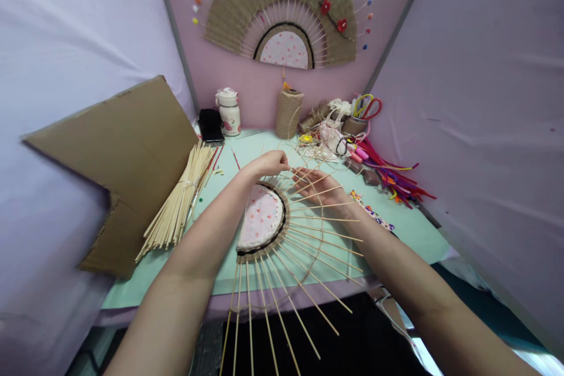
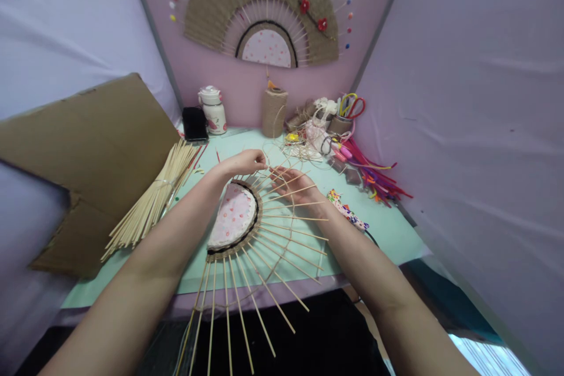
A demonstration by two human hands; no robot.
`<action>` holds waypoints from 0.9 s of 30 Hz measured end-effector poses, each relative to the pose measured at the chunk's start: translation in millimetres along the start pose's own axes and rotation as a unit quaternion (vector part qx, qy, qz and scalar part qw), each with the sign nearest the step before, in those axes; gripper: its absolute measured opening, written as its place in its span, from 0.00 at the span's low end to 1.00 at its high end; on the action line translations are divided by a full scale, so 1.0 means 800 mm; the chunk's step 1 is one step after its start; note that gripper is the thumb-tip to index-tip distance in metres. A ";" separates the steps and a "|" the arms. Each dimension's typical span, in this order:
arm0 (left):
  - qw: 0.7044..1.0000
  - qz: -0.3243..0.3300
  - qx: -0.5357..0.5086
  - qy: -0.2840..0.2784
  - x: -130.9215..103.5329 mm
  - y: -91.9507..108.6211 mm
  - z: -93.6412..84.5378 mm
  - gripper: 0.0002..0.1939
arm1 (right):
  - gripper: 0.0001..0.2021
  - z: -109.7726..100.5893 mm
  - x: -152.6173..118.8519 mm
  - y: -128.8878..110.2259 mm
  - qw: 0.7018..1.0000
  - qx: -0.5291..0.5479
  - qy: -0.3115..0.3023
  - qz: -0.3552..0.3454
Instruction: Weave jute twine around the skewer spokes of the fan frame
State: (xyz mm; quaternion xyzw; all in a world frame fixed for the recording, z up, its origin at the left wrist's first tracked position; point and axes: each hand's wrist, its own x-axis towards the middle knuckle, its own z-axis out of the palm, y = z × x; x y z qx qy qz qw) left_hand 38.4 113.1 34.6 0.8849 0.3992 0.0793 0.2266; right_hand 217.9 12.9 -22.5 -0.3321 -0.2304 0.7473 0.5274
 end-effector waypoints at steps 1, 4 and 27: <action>1.000 0.000 0.000 0.000 0.000 0.000 0.000 0.06 | 0.12 0.000 0.001 0.000 1.000 0.001 0.002 0.000; 1.000 0.000 0.001 -0.001 -0.002 0.001 -0.001 0.06 | 0.11 -0.001 0.002 0.001 1.000 -0.001 0.008 -0.001; 0.999 -0.026 -0.023 -0.013 -0.008 0.003 -0.004 0.05 | 0.10 -0.043 0.006 -0.024 0.989 -0.007 0.148 -0.029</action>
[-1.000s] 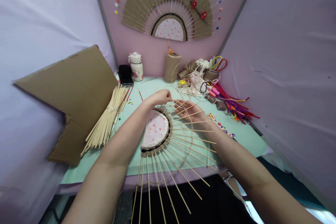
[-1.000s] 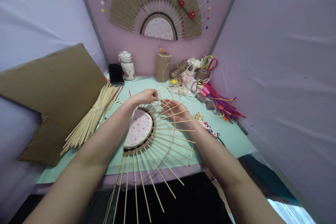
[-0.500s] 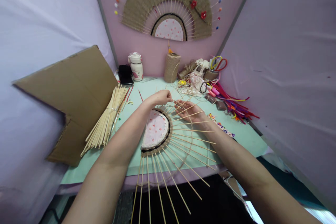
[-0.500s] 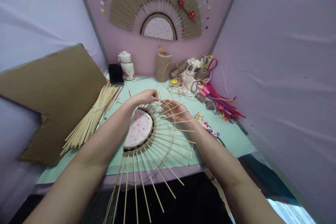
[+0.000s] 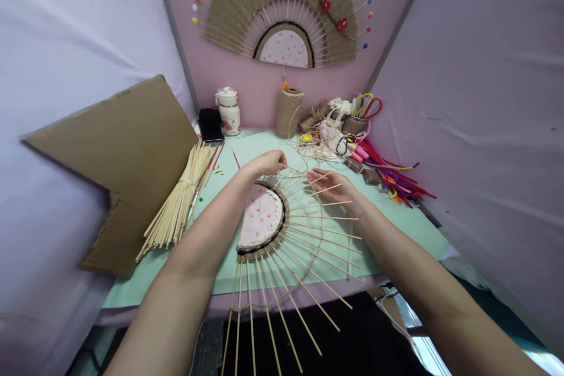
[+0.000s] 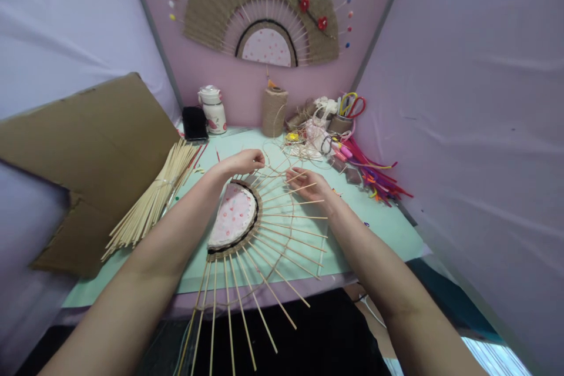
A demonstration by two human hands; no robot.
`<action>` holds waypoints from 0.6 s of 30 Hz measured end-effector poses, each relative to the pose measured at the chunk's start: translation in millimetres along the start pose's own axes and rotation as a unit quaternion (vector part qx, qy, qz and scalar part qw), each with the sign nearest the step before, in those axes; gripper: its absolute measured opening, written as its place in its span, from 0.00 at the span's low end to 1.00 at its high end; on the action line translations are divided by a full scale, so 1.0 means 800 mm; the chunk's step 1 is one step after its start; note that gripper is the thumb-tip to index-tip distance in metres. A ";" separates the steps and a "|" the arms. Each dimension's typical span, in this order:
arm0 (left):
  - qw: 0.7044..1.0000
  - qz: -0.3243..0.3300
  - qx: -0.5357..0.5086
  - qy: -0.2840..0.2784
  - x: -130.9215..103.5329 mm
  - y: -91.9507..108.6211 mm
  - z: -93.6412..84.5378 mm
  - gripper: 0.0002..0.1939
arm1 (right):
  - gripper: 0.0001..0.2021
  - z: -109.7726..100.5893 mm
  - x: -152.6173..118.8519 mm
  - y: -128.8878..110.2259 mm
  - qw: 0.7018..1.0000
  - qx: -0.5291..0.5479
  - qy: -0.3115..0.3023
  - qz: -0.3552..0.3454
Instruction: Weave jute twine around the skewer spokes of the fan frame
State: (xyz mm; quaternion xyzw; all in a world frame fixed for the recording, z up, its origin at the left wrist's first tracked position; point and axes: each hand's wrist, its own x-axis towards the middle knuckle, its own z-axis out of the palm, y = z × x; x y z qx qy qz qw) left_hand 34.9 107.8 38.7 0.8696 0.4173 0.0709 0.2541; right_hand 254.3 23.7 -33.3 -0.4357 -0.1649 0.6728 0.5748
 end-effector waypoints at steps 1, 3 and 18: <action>1.000 -0.001 -0.001 0.000 0.000 -0.001 0.001 0.06 | 0.10 -0.006 -0.004 -0.007 1.000 -0.001 0.023 -0.013; 1.000 -0.003 -0.003 -0.003 0.002 -0.003 0.004 0.08 | 0.09 -0.018 -0.015 -0.023 0.997 -0.010 0.055 -0.049; 0.999 -0.038 0.003 0.002 0.002 -0.020 -0.008 0.16 | 0.14 -0.085 -0.115 -0.039 0.816 -0.518 0.117 -0.227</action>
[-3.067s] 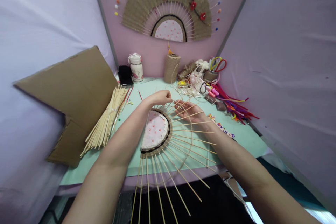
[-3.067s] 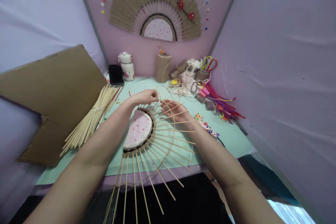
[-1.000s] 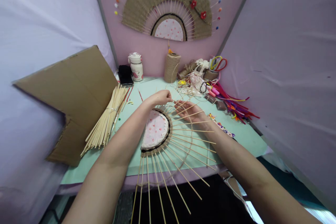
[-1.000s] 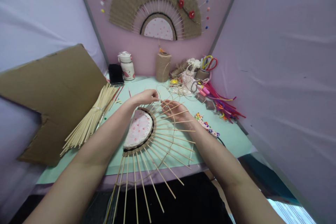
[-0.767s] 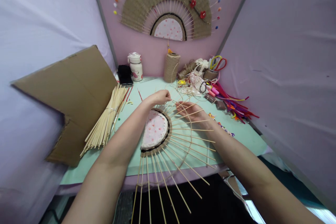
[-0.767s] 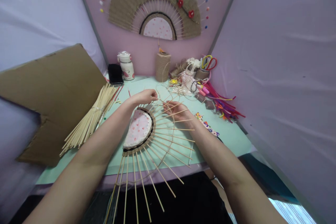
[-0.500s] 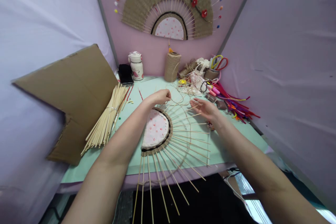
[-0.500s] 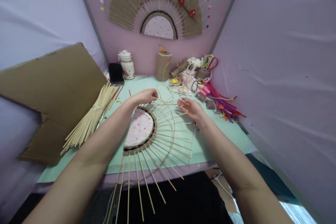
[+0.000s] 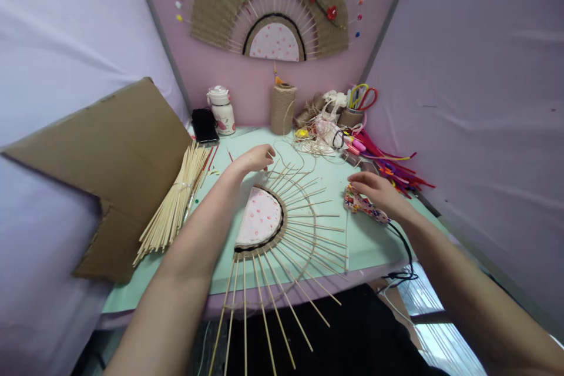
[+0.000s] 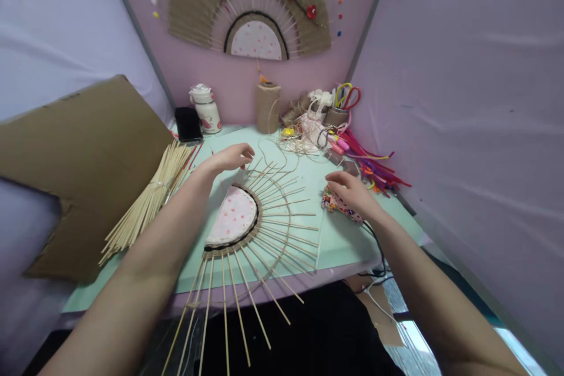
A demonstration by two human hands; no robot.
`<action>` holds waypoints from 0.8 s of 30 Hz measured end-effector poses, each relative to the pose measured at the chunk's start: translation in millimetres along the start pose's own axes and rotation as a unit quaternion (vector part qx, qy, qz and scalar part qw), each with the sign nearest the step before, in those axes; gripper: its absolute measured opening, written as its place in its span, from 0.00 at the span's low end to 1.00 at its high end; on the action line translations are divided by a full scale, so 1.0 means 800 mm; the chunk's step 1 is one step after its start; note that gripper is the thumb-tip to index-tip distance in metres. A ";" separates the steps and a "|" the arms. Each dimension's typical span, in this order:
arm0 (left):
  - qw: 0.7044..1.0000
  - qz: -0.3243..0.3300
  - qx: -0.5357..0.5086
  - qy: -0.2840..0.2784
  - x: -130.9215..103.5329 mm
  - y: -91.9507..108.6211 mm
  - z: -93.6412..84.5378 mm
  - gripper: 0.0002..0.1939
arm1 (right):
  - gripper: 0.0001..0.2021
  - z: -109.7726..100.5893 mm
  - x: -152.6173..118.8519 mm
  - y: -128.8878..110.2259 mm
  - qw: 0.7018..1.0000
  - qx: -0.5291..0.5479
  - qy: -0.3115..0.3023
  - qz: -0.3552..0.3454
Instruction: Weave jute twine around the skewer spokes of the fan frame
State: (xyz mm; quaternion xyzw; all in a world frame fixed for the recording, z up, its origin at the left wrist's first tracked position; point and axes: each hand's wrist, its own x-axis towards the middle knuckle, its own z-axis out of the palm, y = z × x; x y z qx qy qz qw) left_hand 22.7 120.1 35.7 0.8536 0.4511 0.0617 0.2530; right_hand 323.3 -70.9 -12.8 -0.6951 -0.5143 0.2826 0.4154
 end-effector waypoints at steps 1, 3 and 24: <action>1.000 -0.005 0.011 0.012 0.000 -0.004 -0.003 0.16 | 0.16 -0.007 -0.008 0.003 0.997 -0.070 -0.011 -0.022; 0.999 -0.010 0.034 0.025 0.001 -0.010 -0.007 0.16 | 0.21 -0.020 -0.022 0.011 0.980 -0.187 -0.037 -0.057; 0.980 0.087 0.181 0.000 0.022 -0.004 0.060 0.14 | 0.21 -0.037 -0.032 0.015 0.970 -0.236 -0.011 -0.066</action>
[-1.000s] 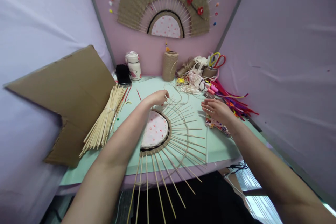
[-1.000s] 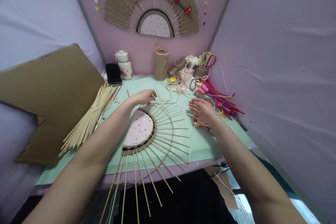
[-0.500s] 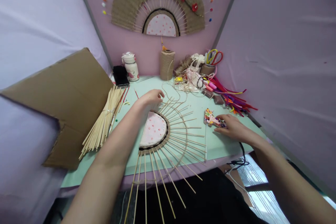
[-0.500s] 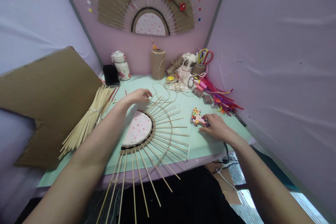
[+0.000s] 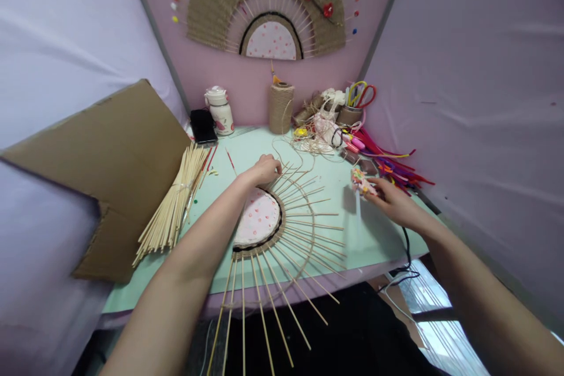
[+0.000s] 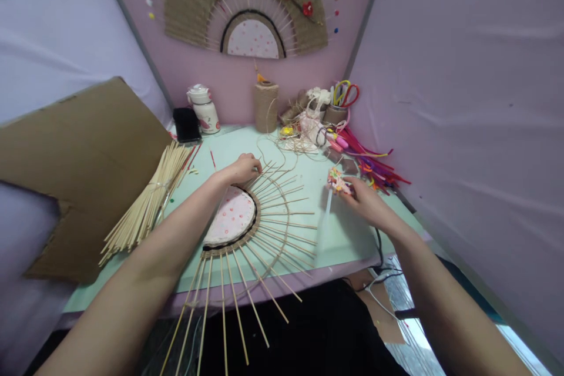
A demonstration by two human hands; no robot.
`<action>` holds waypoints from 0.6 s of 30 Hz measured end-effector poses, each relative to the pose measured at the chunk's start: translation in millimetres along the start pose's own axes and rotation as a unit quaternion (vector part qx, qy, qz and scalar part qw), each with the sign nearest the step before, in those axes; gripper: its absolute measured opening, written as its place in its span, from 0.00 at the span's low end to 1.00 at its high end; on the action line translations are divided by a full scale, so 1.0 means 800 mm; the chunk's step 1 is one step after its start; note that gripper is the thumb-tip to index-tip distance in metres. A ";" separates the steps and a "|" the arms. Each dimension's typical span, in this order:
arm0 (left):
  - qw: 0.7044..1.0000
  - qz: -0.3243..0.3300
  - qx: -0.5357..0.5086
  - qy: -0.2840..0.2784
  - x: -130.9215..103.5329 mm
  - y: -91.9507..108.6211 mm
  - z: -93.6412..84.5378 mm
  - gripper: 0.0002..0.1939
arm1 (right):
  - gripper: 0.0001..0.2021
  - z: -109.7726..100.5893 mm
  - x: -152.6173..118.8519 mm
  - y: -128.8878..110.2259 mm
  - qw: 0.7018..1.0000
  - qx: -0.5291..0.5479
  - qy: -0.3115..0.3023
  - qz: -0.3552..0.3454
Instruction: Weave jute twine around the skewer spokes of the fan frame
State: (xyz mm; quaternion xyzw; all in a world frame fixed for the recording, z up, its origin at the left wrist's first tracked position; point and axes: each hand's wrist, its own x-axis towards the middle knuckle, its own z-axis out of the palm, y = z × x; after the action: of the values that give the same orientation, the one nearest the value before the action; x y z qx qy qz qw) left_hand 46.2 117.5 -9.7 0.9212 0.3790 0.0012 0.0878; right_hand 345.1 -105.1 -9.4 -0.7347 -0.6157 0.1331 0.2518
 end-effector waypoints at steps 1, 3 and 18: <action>1.000 0.001 0.001 0.002 0.000 0.000 0.000 0.14 | 0.20 -0.005 0.002 -0.010 0.999 0.054 -0.004 0.007; 1.000 0.003 0.004 0.006 0.000 0.000 0.001 0.13 | 0.18 -0.009 0.011 -0.035 0.982 0.186 -0.023 0.036; 0.999 0.023 0.018 0.018 0.001 0.001 0.006 0.13 | 0.20 0.055 0.115 -0.153 0.944 0.227 -0.219 0.100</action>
State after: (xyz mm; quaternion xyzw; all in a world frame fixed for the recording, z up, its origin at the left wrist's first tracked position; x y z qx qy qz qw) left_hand 47.4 117.1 -14.1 0.9308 0.3596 0.0127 0.0640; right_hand 239.4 7.4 29.7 -0.6687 -0.5327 0.4512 0.2559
